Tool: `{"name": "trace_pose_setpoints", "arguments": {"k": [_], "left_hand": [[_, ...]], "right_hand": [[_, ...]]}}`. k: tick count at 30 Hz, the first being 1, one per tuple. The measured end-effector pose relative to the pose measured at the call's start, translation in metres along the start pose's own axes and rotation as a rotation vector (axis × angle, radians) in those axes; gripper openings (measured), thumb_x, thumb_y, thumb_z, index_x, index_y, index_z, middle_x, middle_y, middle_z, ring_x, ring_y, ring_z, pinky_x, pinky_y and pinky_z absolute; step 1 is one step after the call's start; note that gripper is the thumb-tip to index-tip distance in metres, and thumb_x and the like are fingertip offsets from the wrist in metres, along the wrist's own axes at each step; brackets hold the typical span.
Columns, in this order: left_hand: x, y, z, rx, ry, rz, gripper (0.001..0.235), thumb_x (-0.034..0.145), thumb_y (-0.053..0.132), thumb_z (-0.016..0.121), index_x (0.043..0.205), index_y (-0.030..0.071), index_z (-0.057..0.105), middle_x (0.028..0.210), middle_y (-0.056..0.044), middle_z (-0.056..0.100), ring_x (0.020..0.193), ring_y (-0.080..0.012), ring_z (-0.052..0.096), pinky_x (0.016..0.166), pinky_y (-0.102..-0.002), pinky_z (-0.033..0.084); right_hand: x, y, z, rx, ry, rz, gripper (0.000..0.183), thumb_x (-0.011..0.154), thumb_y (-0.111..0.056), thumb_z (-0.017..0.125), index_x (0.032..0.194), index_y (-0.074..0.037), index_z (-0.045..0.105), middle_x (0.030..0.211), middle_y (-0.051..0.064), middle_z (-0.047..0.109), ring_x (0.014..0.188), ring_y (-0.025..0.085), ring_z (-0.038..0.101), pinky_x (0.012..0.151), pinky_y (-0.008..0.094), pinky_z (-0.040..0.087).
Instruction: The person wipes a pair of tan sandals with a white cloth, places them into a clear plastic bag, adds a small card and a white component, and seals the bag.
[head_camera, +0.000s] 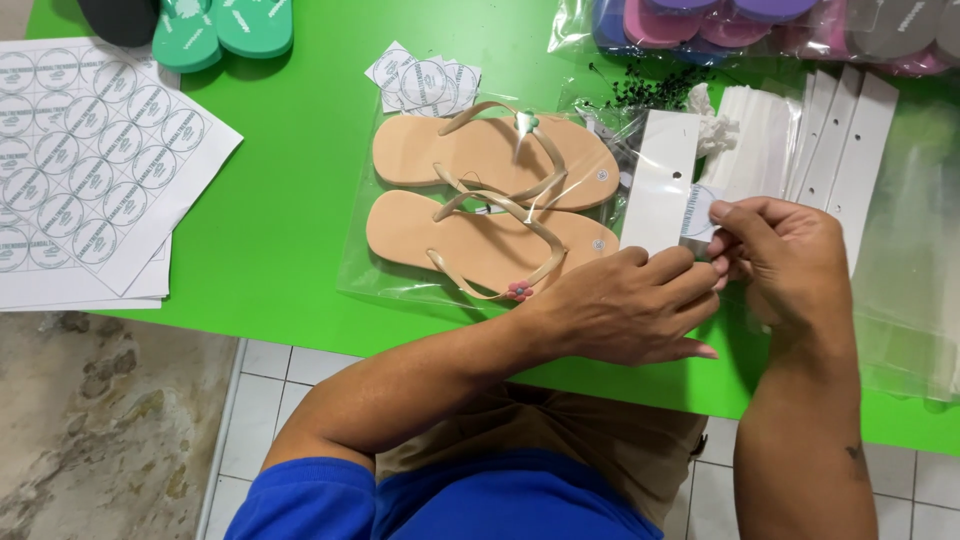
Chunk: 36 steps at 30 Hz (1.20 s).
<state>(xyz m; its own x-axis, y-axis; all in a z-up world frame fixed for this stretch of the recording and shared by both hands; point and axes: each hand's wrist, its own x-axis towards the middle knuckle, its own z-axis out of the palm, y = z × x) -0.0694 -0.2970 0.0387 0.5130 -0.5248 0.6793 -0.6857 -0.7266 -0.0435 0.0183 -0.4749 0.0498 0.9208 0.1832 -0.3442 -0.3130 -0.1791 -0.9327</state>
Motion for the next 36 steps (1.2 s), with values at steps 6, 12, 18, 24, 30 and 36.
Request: {"name": "trace_pose_setpoints", "arguments": {"k": [6,12,18,24,30,36], "left_hand": [[0.006,0.005,-0.014,-0.017,0.068,0.008,0.049,0.104,0.055,0.043,0.087,0.013,0.062,0.096,-0.007,0.058,0.08,-0.0215,0.053,0.06,-0.034,0.039],[0.005,0.009,-0.008,-0.088,0.12,-0.035,0.046,0.102,0.047,0.035,0.083,0.011,0.056,0.088,-0.003,0.039,0.078,-0.0196,0.044,0.051,-0.03,0.04],[0.005,0.008,-0.012,-0.099,0.119,-0.052,0.044,0.102,0.045,0.035,0.083,0.012,0.056,0.087,-0.001,0.039,0.079,-0.0191,0.045,0.053,-0.03,0.041],[0.004,0.008,-0.01,-0.134,0.101,-0.049,0.044,0.102,0.046,0.034,0.084,0.013,0.056,0.088,-0.001,0.039,0.079,-0.0181,0.044,0.052,-0.029,0.041],[0.006,0.004,-0.029,-0.148,0.137,-0.003,0.046,0.103,0.047,0.036,0.088,0.013,0.063,0.087,-0.001,0.043,0.079,-0.0184,0.047,0.053,-0.03,0.044],[-0.002,0.004,-0.022,-0.123,0.149,0.031,0.048,0.105,0.051,0.045,0.082,0.011,0.06,0.086,-0.007,0.058,0.067,-0.0227,0.053,0.061,-0.034,0.04]], "right_hand": [[0.001,-0.009,0.029,-0.164,-0.067,0.062,0.032,0.095,-0.009,0.067,0.065,-0.005,0.059,0.054,0.001,0.046,0.046,0.006,0.034,0.04,0.024,0.02],[-0.009,-0.026,0.061,-0.296,-0.107,-0.144,0.027,0.097,-0.018,0.075,0.078,0.0,0.072,0.062,0.014,0.064,0.046,0.013,0.055,0.041,0.03,0.046],[-0.011,-0.021,0.066,-0.466,-0.053,-0.186,0.03,0.096,-0.009,0.07,0.07,0.003,0.064,0.06,0.01,0.055,0.053,0.012,0.044,0.049,0.033,0.04],[-0.013,-0.027,0.063,-0.411,-0.011,-0.076,0.039,0.099,-0.015,0.067,0.064,-0.003,0.056,0.055,0.005,0.048,0.051,0.01,0.038,0.047,0.03,0.032],[-0.017,-0.03,0.057,-0.352,0.033,0.035,0.048,0.102,-0.021,0.064,0.059,-0.009,0.048,0.051,0.0,0.041,0.049,0.007,0.032,0.045,0.027,0.023],[-0.004,-0.007,0.03,-0.009,0.086,0.043,0.052,0.11,-0.054,0.049,0.109,-0.002,0.057,0.066,0.013,0.058,0.045,0.023,0.056,0.035,0.031,0.039]]}}
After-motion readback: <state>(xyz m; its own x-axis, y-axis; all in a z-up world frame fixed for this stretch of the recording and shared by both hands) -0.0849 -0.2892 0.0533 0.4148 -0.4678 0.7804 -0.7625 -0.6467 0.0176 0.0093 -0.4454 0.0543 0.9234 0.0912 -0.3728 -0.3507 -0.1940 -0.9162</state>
